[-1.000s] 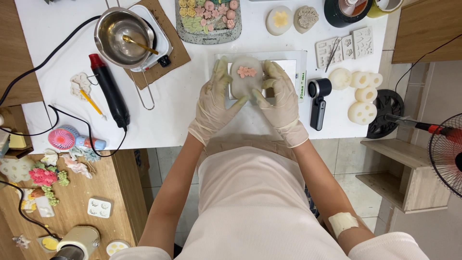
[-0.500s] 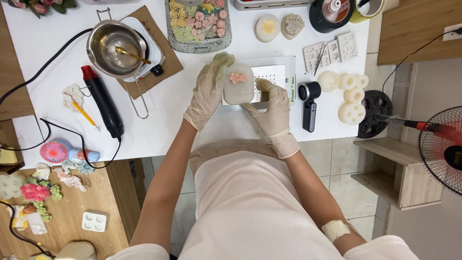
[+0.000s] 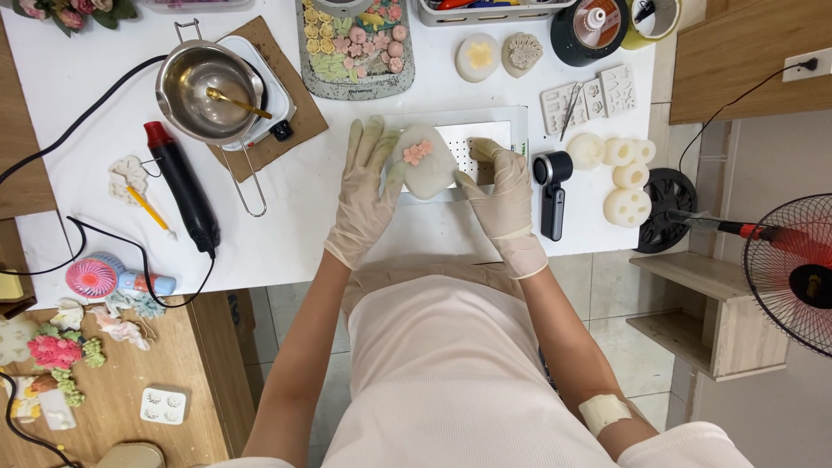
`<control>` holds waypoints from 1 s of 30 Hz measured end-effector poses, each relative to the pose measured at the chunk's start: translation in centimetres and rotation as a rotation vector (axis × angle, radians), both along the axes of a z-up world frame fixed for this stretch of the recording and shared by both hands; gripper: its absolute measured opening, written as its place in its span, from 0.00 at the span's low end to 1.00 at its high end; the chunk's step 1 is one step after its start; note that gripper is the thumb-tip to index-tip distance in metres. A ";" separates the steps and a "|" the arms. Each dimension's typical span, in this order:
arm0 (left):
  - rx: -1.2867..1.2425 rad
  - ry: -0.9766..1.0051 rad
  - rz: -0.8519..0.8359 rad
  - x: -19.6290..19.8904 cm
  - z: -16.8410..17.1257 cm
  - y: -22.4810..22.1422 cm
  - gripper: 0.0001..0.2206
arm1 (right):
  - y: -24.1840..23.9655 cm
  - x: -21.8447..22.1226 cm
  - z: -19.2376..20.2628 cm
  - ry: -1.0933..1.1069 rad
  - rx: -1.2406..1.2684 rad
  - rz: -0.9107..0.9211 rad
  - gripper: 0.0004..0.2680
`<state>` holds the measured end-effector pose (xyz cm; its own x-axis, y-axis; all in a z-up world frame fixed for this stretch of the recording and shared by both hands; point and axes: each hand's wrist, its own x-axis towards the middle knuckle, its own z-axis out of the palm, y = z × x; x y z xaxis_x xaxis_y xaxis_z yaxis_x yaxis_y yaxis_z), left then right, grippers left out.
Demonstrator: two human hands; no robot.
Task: The recorder is seen decorating a candle with wax flower ornaments.
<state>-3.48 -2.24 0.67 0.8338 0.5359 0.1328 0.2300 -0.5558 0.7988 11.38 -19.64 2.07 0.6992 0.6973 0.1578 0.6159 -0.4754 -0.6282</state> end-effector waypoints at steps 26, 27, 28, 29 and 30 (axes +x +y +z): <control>-0.124 0.006 0.114 -3.0 -2.0 -5.2 0.22 | 0.2 1.3 -2.2 1.047 0.455 -0.225 0.11; -0.115 0.021 0.108 -3.0 -1.7 -5.2 0.23 | 0.7 1.7 -1.9 1.058 0.455 -0.223 0.09; -0.111 0.011 0.115 -3.0 -1.4 -5.2 0.23 | 1.0 2.2 -2.1 1.052 0.455 -0.211 0.09; -0.122 0.052 0.114 -3.0 -1.0 -5.4 0.23 | 1.3 2.7 -2.4 1.061 0.425 -0.225 0.09; -0.134 0.092 0.113 -3.0 -0.7 -5.5 0.24 | 1.7 3.1 -2.7 1.071 0.395 -0.238 0.10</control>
